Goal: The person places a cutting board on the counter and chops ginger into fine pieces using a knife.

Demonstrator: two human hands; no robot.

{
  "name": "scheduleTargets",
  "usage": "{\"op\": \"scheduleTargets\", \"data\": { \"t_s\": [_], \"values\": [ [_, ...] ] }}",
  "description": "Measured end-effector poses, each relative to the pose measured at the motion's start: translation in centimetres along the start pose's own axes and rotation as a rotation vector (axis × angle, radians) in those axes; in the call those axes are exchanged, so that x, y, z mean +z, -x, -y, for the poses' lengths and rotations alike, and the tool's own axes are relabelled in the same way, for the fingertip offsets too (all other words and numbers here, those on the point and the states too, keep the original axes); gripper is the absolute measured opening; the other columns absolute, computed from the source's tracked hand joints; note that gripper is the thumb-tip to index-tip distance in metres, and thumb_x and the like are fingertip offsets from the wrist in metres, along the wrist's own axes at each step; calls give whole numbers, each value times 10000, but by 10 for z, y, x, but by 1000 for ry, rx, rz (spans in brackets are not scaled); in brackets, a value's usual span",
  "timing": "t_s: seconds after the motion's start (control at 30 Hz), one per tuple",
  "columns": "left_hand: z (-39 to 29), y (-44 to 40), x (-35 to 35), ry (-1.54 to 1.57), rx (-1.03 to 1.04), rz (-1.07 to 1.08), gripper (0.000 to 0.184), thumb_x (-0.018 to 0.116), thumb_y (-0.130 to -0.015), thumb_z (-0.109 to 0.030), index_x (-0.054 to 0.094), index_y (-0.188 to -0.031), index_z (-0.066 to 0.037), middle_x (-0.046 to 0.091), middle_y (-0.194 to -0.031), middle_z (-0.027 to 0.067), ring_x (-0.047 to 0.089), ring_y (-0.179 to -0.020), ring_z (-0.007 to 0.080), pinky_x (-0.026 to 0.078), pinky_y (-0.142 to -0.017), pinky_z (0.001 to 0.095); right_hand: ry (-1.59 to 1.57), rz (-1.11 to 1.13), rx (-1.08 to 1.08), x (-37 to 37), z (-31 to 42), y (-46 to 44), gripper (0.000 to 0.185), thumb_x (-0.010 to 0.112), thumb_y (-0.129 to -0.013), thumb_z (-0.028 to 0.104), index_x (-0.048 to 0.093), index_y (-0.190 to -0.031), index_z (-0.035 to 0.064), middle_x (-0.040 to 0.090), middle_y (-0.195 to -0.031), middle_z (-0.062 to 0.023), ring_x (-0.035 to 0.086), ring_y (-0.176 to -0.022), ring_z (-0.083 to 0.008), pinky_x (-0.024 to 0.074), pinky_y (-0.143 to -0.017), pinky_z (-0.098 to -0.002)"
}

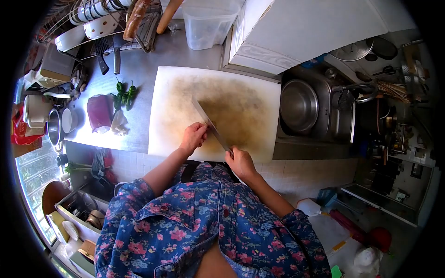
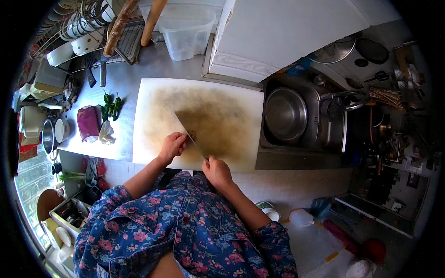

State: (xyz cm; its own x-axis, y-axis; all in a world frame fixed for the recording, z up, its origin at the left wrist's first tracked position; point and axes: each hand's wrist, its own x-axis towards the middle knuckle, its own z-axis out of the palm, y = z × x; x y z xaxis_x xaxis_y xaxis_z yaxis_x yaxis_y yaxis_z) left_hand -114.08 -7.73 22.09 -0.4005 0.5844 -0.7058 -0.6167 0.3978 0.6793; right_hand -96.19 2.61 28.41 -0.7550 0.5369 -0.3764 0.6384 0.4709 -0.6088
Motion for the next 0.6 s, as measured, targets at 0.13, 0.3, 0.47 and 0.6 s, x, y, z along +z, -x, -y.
{"op": "scheduleTargets", "data": {
  "t_s": [0.13, 0.3, 0.47, 0.6],
  "values": [
    [-5, -1, -1, -10, -32, 1, 169, 542, -915, -210, 566, -893, -44, 533, -609, 15, 434, -453, 83, 313, -381, 224, 7, 12, -12, 3, -3, 1, 251, 574, -862, 224, 599, -861, -25, 635, -752, -240, 633, -709, -397, 499, -648, -458],
    [-6, -2, -1, 10, -41, -6, 158, 552, -903, -199, 569, -872, -45, 524, -588, 14, 418, -430, 84, 306, -375, 228, -61, -19, -35, 2, -2, 2, 235, 589, -863, 193, 603, -898, -39, 636, -745, -214, 638, -685, -351, 492, -626, -397],
    [4, -6, 2, -83, 45, -90, 202, 591, -858, -214, 593, -789, -25, 549, -572, 26, 476, -446, 92, 367, -399, 241, -103, 29, 38, -30, 21, 10, 259, 578, -862, 240, 605, -875, -18, 629, -753, -230, 627, -720, -396, 482, -635, -464],
    [1, -1, 11, -318, 199, -220, 239, 611, -834, -224, 619, -798, 12, 611, -614, 70, 560, -512, 125, 459, -490, 271, -61, 63, 35, -40, 20, 16, 255, 578, -862, 243, 598, -861, -11, 628, -745, -225, 623, -709, -395, 481, -633, -458]
  ]
}}
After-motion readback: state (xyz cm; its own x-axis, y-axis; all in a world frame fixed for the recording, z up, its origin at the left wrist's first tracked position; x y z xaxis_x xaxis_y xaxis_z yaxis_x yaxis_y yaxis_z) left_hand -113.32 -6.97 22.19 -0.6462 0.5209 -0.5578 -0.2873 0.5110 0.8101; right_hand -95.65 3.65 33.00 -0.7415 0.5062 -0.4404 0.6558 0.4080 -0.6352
